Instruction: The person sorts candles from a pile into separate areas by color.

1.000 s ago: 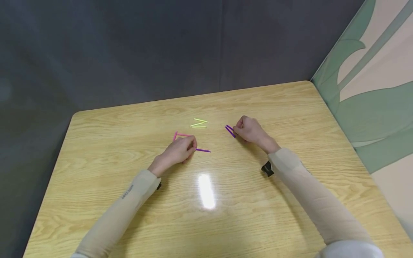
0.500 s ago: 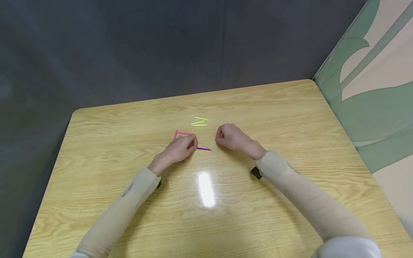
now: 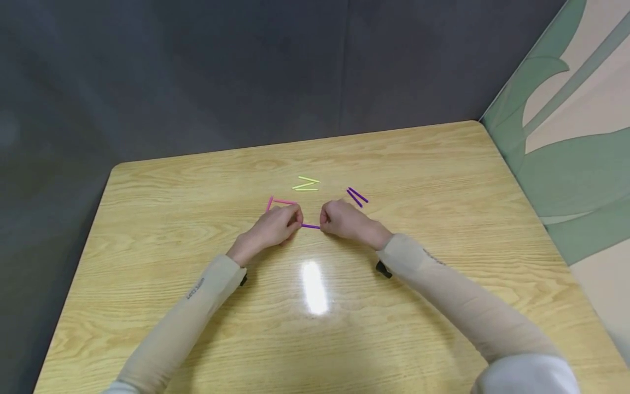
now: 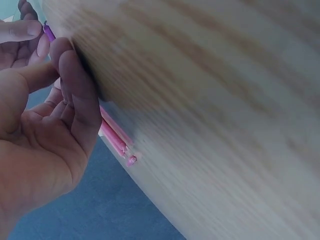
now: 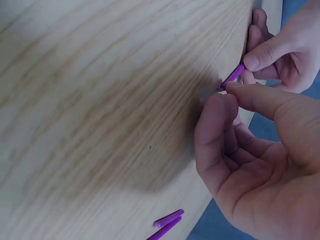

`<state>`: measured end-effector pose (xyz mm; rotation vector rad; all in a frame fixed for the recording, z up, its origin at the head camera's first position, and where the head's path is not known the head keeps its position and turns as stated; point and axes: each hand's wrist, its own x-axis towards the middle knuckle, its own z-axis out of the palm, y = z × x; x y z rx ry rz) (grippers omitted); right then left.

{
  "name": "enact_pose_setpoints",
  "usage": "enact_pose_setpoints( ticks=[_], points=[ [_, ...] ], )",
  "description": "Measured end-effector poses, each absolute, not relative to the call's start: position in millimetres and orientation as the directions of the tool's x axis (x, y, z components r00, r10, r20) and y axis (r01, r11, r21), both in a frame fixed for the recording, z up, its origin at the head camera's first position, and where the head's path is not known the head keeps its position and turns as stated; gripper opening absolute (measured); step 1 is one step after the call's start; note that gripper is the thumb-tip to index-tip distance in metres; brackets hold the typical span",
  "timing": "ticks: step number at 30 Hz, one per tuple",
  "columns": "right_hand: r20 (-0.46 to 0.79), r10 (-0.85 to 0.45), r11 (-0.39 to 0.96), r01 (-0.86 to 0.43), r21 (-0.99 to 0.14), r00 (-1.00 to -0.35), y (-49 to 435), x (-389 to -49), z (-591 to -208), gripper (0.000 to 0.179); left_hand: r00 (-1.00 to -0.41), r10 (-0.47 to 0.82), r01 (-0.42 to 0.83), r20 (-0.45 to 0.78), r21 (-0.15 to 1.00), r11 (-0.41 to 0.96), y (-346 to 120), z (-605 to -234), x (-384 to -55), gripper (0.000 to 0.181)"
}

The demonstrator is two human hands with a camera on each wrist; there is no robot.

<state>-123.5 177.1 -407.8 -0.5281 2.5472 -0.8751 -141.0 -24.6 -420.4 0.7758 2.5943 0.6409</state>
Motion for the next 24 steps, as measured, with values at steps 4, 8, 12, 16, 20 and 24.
enact_pose_setpoints(
  ticks=[4, 8, 12, 16, 20, 24],
  points=[
    [-0.245, -0.468, 0.738, -0.223, -0.637, -0.849, 173.1, -124.0, -408.7, 0.005, -0.779, 0.592, 0.422, -0.208, 0.524, 0.74, -26.1, -420.1, -141.4, 0.005],
    [-0.255, -0.46, 0.753, -0.221, -0.62, -0.851, 170.7, -124.5, -410.0, 0.006, -0.778, 0.592, 0.421, -0.209, 0.526, 0.739, -27.4, -420.2, -141.4, 0.009],
    [-0.255, -0.457, 0.76, -0.226, -0.609, -0.852, 169.8, -124.7, -411.3, 0.004, -0.78, 0.59, 0.419, -0.21, 0.524, 0.742, -28.7, -419.6, -141.1, 0.011],
    [-0.244, -0.456, 0.766, -0.238, -0.597, -0.856, 169.9, -124.0, -411.1, 0.004, -0.78, 0.59, 0.409, -0.207, 0.544, 0.733, -29.7, -418.5, -140.8, 0.011],
    [-0.239, -0.458, 0.766, -0.244, -0.595, -0.856, 170.0, -123.2, -410.1, 0.004, -0.777, 0.591, 0.38, -0.215, 0.588, 0.714, -31.1, -417.7, -140.4, 0.013],
    [-0.244, -0.461, 0.763, -0.241, -0.6, -0.853, 170.3, -123.5, -410.4, 0.004, -0.772, 0.59, 0.344, -0.235, 0.627, 0.699, -32.5, -417.3, -139.5, 0.016]
  ],
)
